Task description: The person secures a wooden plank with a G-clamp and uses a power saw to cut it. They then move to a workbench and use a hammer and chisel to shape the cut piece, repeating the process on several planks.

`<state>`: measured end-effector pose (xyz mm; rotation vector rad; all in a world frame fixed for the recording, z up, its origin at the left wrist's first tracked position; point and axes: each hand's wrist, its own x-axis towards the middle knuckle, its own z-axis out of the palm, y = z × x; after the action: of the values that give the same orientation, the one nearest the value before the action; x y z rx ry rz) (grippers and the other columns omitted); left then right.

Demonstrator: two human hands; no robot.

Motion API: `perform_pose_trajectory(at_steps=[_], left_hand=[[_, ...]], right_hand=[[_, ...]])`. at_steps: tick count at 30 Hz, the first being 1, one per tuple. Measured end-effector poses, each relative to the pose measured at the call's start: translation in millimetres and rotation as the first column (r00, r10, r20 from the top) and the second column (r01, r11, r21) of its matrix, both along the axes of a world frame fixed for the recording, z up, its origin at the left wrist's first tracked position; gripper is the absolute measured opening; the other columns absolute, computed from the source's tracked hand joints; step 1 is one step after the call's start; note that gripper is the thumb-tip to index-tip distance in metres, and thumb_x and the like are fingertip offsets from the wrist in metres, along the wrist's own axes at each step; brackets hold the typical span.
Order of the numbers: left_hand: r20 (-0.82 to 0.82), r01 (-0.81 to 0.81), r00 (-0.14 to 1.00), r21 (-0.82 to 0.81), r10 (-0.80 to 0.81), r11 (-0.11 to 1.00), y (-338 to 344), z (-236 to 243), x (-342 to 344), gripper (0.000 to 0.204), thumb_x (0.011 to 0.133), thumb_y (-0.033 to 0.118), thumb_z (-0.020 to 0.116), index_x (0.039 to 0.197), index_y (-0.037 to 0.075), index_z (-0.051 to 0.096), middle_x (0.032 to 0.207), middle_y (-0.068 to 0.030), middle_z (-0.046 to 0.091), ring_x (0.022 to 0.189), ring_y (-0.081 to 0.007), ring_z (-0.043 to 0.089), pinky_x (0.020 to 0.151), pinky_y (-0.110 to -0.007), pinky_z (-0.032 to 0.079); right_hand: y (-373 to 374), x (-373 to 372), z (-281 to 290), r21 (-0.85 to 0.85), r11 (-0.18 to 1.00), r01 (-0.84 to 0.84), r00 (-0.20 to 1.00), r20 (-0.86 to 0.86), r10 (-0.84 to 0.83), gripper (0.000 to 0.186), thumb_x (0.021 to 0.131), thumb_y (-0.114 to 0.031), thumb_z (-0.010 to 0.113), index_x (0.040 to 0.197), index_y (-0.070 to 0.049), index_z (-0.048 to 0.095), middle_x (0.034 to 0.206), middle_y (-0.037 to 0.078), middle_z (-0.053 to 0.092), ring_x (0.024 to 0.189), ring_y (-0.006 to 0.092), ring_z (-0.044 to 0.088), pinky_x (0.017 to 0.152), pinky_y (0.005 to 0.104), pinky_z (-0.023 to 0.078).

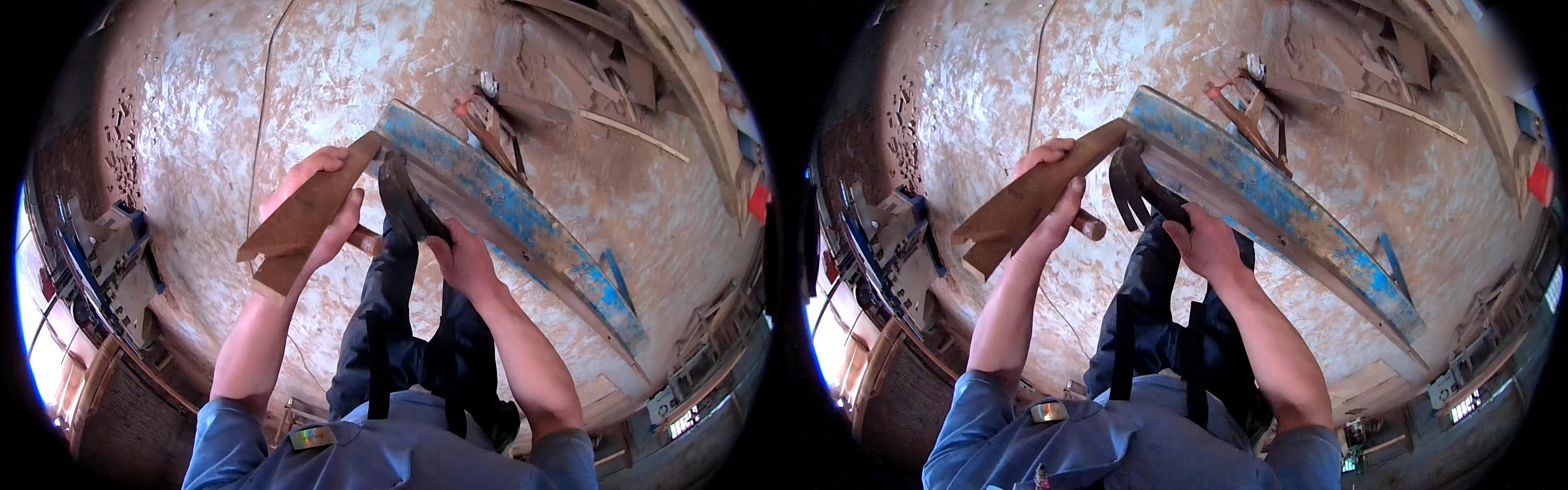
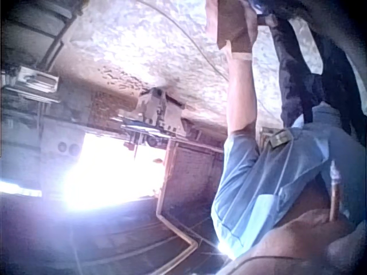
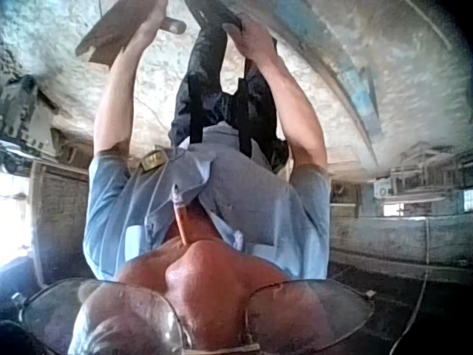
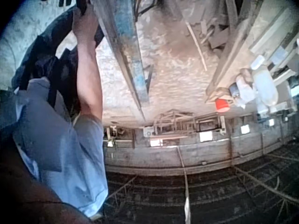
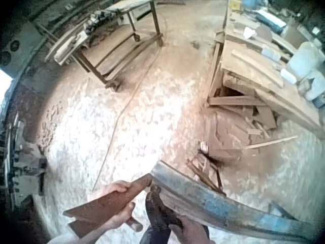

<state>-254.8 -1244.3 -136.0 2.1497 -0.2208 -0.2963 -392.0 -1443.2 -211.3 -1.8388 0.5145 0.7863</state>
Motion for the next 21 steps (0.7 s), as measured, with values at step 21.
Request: perform_pose_trajectory(at_steps=[21], left_hand=[[-0.039,-0.06,0.998,-0.159,0.054,0.985,3.4,-6.7,12.3,0.038,0.081,0.005,0.075,0.115,0.007,0.06,0.116,-0.0073,0.068,0.096,-0.0144,0.066,0.084,-0.029,0.054]], right_hand=[[-0.3,4.8,1.5,-0.058,0.996,-0.065,0.995,-0.076,0.061,0.044,0.093,-0.044,0.062,0.107,-0.002,0.062,0.091,0.025,0.068,0.093,0.0463,0.064,0.078,0.0503,0.05]])
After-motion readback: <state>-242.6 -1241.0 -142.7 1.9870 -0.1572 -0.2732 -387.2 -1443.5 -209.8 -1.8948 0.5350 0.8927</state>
